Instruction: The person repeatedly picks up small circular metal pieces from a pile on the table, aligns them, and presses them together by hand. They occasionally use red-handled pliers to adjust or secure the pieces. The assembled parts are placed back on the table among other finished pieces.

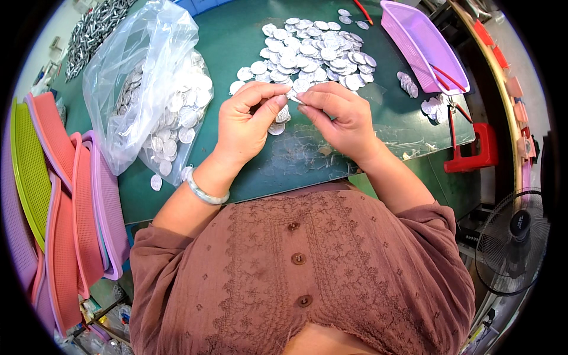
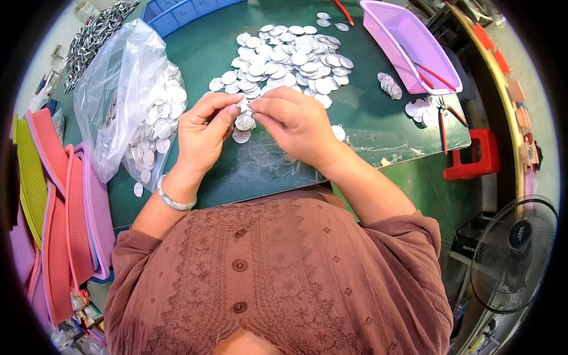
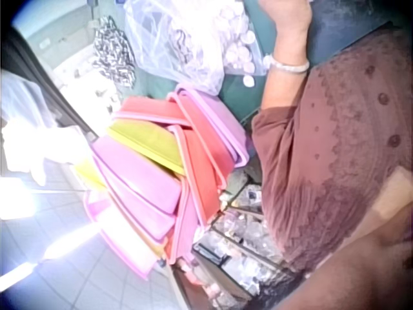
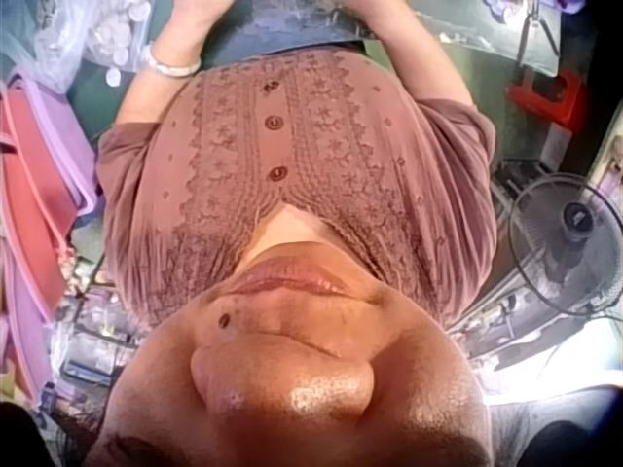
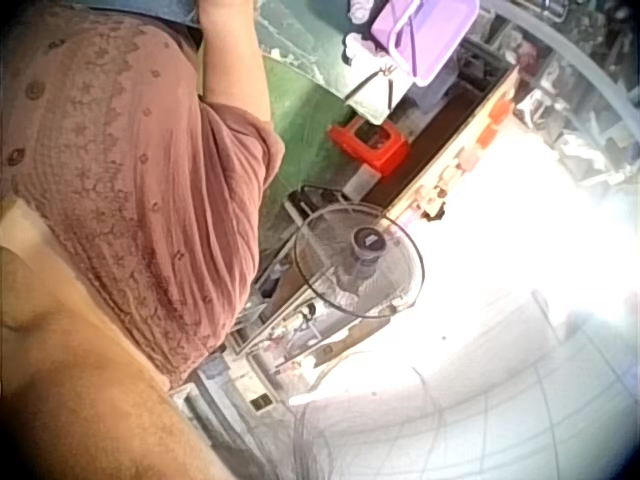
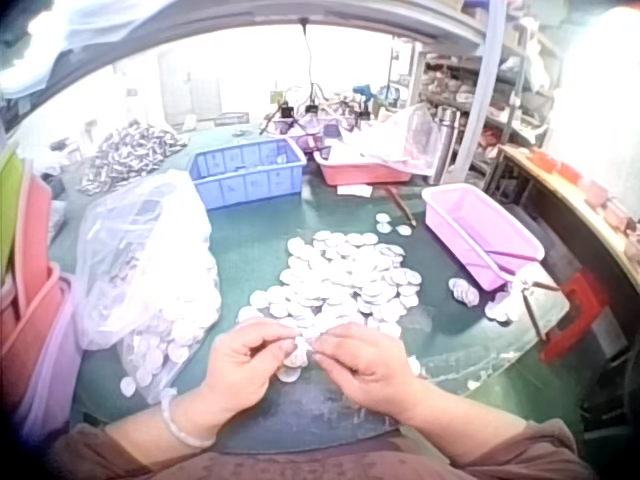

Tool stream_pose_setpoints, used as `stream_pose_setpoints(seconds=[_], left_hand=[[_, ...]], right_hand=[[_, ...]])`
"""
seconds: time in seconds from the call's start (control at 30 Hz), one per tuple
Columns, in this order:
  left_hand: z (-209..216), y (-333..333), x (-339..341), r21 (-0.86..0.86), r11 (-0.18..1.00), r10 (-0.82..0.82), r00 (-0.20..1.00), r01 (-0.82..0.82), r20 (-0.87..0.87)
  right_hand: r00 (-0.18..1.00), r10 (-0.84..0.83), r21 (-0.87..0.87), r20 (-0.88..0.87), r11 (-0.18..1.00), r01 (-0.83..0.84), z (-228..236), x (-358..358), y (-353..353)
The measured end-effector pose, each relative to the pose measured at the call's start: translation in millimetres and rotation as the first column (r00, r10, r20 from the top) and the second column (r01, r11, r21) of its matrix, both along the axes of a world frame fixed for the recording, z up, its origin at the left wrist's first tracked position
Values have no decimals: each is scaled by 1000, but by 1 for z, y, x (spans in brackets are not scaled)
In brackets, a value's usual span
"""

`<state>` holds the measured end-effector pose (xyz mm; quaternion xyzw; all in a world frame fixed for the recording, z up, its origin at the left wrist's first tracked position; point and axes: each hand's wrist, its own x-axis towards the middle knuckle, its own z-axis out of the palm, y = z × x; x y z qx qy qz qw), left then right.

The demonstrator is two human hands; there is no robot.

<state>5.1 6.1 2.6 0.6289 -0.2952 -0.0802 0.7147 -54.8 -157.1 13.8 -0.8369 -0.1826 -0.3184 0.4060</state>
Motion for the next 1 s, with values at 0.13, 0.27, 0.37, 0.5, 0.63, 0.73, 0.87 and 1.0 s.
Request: stream_pose_setpoints(seconds=[0.13, 0.27, 0.37, 0.5, 0.63, 0.73, 0.87, 1.0], left_hand=[[1, 2, -3, -50, 992, -127, 947, 118, -294], [3, -1, -7, -166, 967, -249, 837, 191, -487], [0, 0, -3, -228, 954, -294, 773, 197, -562], [-3, 2, 5, -300, 940, -328, 666, 161, -670], [1, 4, 11, -321, 943, -311, 580, 88, -753], [-10, 11, 18, -387, 912, -396, 527, 133, -752], [-7, 9, 15, -292, 949, -302, 614, 120, -729], [0, 7, 11, -205, 972, -231, 644, 115, -730]], right_hand=[[998, -21, -81, 63, 996, 26, 0, 0, 3], [989, -39, -180, 144, 981, 65, -1, 2, 4], [995, -28, -198, 98, 979, 47, 0, 3, 5], [993, 28, -18, -117, 999, -31, 0, 7, -3], [938, -201, -182, -283, 971, 153, -5, 22, -26], [924, -285, -474, -254, 869, 138, -6, 31, -33], [919, -285, -567, -272, 819, 87, -11, 37, -32], [930, -236, -528, -283, 847, 54, -8, 39, -34]])
